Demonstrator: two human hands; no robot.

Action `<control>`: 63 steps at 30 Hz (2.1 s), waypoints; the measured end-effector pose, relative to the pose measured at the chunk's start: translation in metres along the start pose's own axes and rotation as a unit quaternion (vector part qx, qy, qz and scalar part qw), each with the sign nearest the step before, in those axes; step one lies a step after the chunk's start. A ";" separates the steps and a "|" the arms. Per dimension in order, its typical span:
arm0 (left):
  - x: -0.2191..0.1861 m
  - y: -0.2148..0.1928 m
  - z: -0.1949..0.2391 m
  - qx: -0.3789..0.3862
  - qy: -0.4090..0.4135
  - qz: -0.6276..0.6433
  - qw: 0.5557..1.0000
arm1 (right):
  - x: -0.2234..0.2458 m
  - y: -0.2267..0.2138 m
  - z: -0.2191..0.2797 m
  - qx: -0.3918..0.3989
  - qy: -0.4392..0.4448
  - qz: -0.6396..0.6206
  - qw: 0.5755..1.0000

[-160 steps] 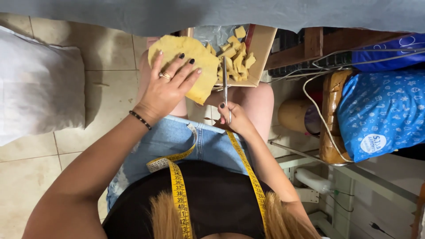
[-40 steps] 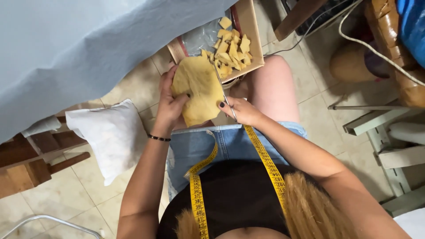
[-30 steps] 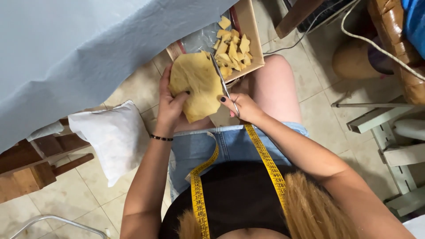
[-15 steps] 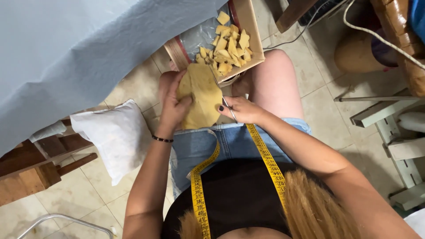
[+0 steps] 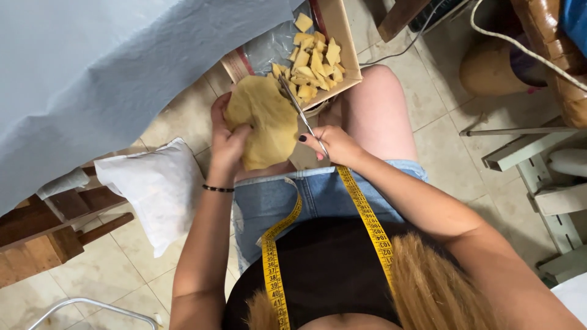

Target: Cutting a large piece of yellow foam into small rectangular scraps using scissors

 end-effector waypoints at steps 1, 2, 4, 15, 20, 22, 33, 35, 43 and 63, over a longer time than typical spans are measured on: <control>-0.006 -0.004 -0.003 0.000 0.001 0.000 1.000 | -0.005 0.002 -0.004 0.000 -0.001 0.000 1.000; -0.010 -0.006 -0.006 0.018 -0.003 -0.015 1.000 | -0.010 0.005 -0.007 0.012 -0.008 0.001 1.000; -0.014 -0.013 -0.013 0.036 -0.007 -0.031 0.999 | -0.007 0.005 -0.005 0.025 -0.016 0.001 1.000; -0.009 0.020 -0.016 0.165 -0.066 -0.194 0.965 | 0.030 0.003 0.014 0.060 -0.062 0.058 0.995; -0.044 0.032 -0.018 0.141 -0.067 -0.151 0.976 | 0.030 -0.005 0.018 -0.010 -0.052 0.021 0.998; -0.044 0.030 -0.017 0.140 -0.063 -0.135 0.979 | 0.033 -0.008 0.019 -0.019 -0.043 -0.001 0.999; -0.018 -0.015 -0.027 0.139 -0.063 -0.146 0.977 | -0.008 0.002 -0.005 0.013 0.016 -0.010 1.000; -0.032 -0.015 -0.030 0.137 -0.047 -0.170 0.975 | 0.003 0.001 0.004 0.044 0.000 0.021 0.999; -0.044 -0.009 -0.033 0.205 -0.010 -0.264 0.943 | 0.047 0.003 0.029 0.141 -0.078 0.097 0.982; -0.027 -0.016 -0.033 0.112 -0.037 -0.103 0.988 | -0.003 -0.002 -0.001 -0.028 0.015 0.012 0.999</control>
Point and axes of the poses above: each hand's wrist, its own z-axis away from the middle knuckle, its own y-axis out of the palm, x = y × z, the point moved 7 cm from there along -z, towards the middle knuckle, and after that the axes turned 10 degrees about y, right-handed, at the moved point
